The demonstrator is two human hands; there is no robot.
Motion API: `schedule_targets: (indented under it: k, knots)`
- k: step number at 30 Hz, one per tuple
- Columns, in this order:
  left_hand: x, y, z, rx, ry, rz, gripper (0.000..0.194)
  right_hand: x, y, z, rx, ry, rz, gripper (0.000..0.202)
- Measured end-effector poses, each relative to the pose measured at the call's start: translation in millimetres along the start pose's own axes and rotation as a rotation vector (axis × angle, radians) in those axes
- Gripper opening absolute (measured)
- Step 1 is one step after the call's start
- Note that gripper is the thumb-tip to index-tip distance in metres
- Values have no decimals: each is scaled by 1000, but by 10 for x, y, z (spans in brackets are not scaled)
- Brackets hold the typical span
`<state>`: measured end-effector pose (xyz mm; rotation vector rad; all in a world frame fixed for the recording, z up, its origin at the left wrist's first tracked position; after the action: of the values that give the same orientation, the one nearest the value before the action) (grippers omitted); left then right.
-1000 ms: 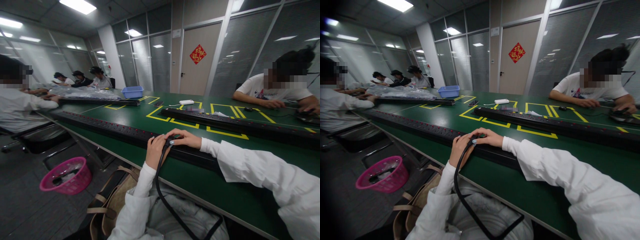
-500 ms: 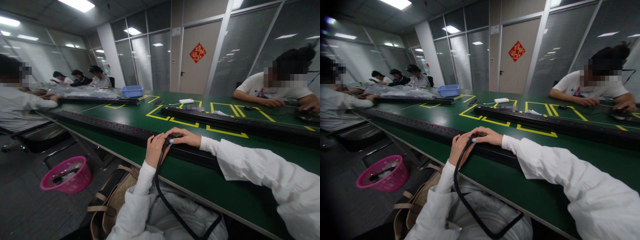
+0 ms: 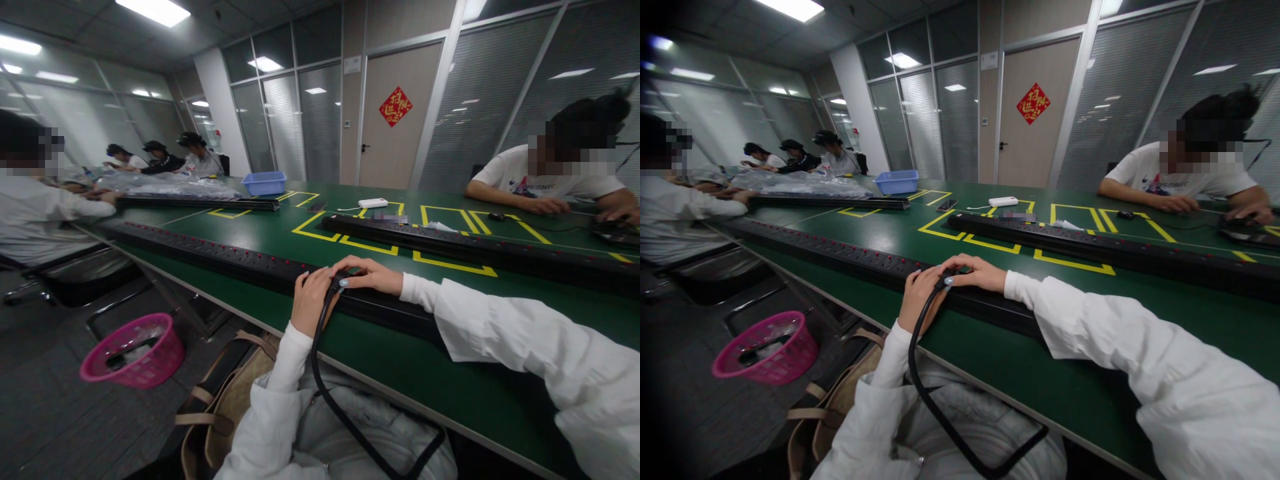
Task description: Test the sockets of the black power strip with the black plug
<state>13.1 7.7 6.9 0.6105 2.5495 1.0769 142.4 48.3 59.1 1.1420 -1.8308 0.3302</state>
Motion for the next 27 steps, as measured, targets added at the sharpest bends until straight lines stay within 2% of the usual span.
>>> schedule_targets:
  k: [27]
  knots:
    - [-25, -5, -23, 2, -9, -20, 30, 31, 8, -3, 29, 46, -12, 27]
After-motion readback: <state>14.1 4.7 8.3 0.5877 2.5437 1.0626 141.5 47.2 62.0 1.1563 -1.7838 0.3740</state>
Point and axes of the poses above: each hand's wrist, its own y-axis towards the middle knuckle, its own z-axis out of the palm, x = y × z, the point moved 4 cm from there along y, towards the middle knuckle, and after that the axes turned 1 degree about y, right-handed, at the moved point
